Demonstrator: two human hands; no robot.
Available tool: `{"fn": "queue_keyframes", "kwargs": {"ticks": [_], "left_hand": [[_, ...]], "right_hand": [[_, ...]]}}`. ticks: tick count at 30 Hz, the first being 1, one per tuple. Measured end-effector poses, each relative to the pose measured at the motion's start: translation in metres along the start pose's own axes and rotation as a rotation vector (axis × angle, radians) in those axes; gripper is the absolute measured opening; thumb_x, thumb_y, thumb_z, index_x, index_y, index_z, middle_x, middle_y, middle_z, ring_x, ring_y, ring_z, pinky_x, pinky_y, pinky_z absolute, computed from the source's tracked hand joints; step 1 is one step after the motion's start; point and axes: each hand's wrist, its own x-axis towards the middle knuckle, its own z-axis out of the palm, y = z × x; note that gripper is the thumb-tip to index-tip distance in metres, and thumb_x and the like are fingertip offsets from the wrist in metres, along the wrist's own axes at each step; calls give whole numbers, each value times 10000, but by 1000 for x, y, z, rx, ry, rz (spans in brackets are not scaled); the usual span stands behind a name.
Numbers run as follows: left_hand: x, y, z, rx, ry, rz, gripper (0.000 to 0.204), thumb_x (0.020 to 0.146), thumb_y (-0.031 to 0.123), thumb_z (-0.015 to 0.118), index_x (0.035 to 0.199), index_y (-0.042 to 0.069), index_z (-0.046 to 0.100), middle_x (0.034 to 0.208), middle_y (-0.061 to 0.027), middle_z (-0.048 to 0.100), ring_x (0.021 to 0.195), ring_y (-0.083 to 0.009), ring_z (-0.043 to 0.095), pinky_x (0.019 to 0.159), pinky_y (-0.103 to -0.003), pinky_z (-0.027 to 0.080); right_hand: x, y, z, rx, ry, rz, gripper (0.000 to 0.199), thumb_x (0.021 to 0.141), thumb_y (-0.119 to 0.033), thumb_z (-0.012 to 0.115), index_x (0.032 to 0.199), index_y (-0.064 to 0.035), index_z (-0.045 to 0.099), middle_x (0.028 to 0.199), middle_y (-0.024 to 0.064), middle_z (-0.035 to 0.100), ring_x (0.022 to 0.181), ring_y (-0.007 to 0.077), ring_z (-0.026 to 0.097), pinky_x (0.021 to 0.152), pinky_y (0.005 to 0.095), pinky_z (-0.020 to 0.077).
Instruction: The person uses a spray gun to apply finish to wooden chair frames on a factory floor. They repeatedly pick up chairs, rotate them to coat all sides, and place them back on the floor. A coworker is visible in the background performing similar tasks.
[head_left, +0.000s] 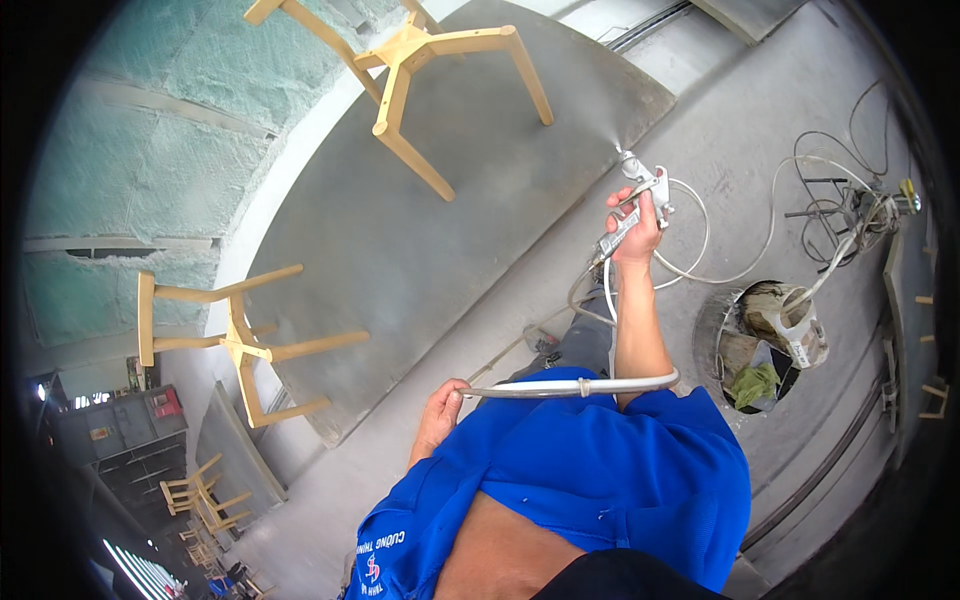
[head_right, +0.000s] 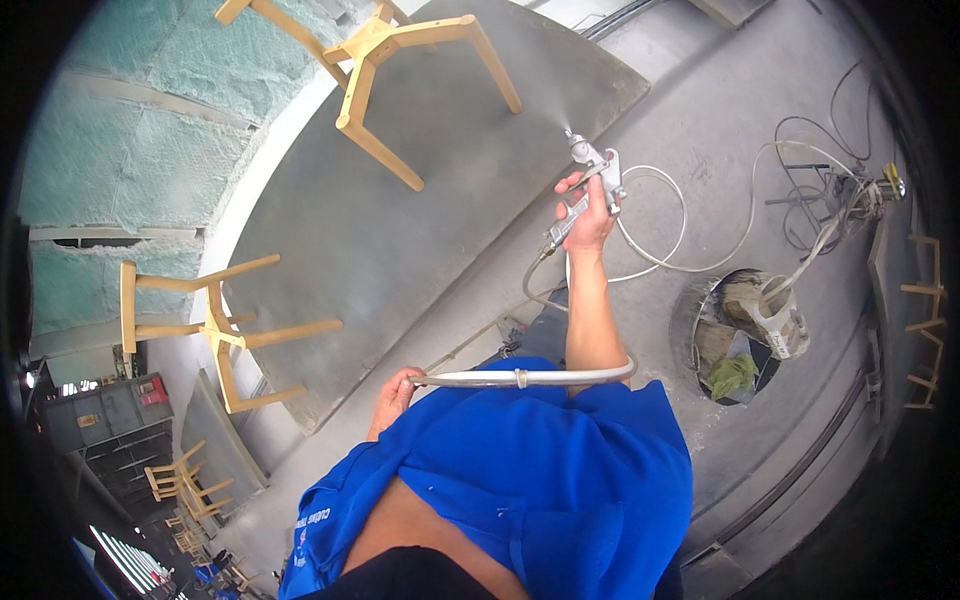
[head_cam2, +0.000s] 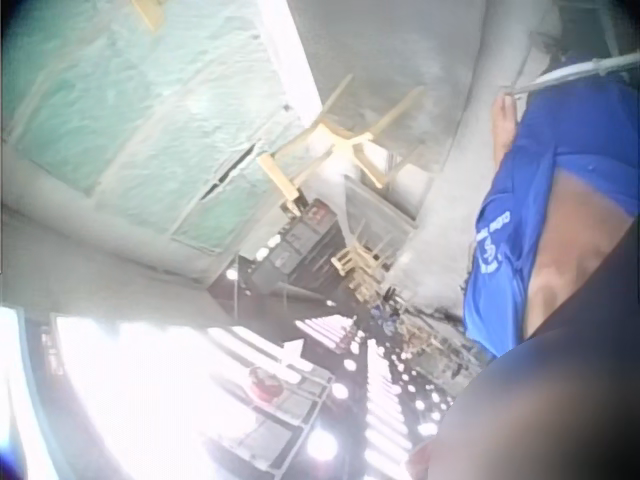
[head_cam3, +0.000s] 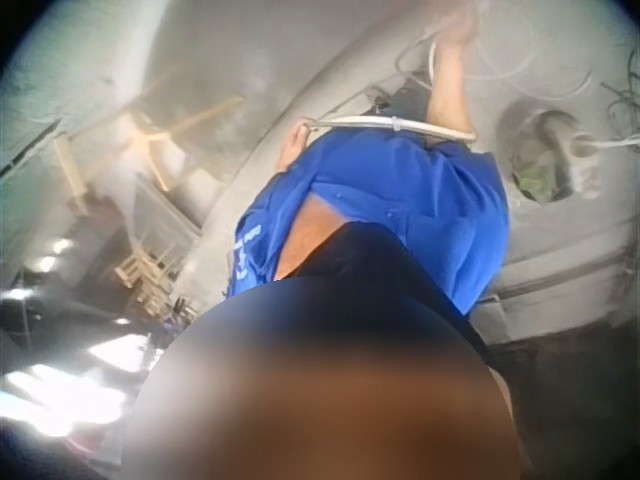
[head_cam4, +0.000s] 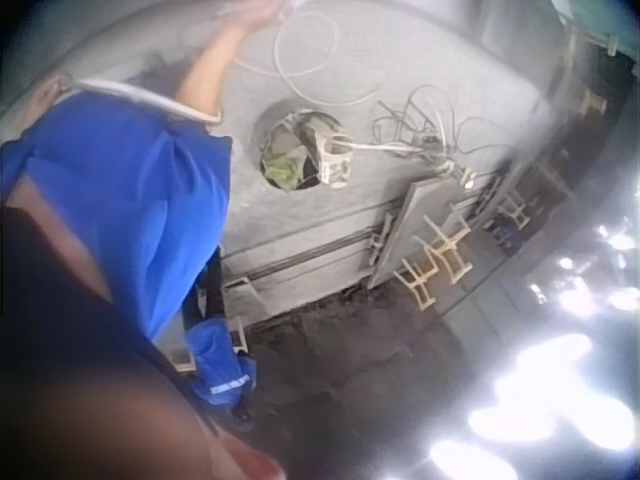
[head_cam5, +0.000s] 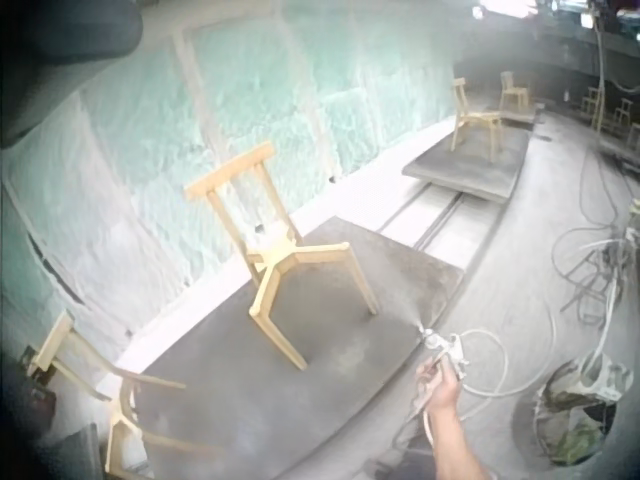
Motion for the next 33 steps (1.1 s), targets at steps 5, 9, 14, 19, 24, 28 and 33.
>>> {"fn": "queue_keyframes", "kwargs": {"ticks": [5,9,14,19,24,28,33], "left_hand": [[1,7,-2,-46,9,-12,567,1073,564,459,1050,25,633,950,-12,593,944,-132,515,904,-306,418],[2,3,-8,-27,12,29,536,1075,548,468,1059,42,641,935,-4,615,926,-141,535,872,-305,437],[-4,-2,-14,-43,-10,-23,549,1068,564,473,1056,43,646,953,-3,626,968,-148,559,895,-314,445],[-16,-4,-14,-245,48,-51,557,1073,558,464,1057,31,645,985,-19,622,984,-152,560,915,-325,446],[-30,-9,-15,-250,104,-85,547,1083,539,449,1064,28,644,1003,-24,623,965,-150,553,921,-322,444],[-28,-8,-13,-195,81,-150,536,1089,518,448,1068,20,643,988,-27,629,970,-147,554,927,-311,442],[-4,11,3,-192,129,-122,458,1097,451,473,1080,25,642,944,-6,610,912,-127,520,850,-294,432]], "right_hand": [[15,-2,14,-320,361,159,288,997,-245,611,1233,-85,567,850,66,650,667,173,670,422,295,416],[7,-9,15,-146,166,169,317,1037,-256,554,1313,-100,547,873,55,641,702,173,661,423,270,429],[8,-3,47,133,-148,91,323,1078,-289,494,1324,-87,551,898,47,640,771,180,660,420,252,452],[15,31,89,-138,168,142,235,1024,-216,559,1201,-67,602,844,73,648,665,174,663,399,265,428],[6,37,90,166,-72,275,268,1019,-237,568,1240,-87,585,843,67,649,694,171,667,412,269,434],[30,23,97,-131,-127,292,256,1019,-247,578,1209,-77,609,822,50,650,718,158,672,424,258,434],[75,-9,93,-176,-178,398,264,1022,-245,581,1226,-79,605,826,46,652,718,151,675,408,239,420]]}}
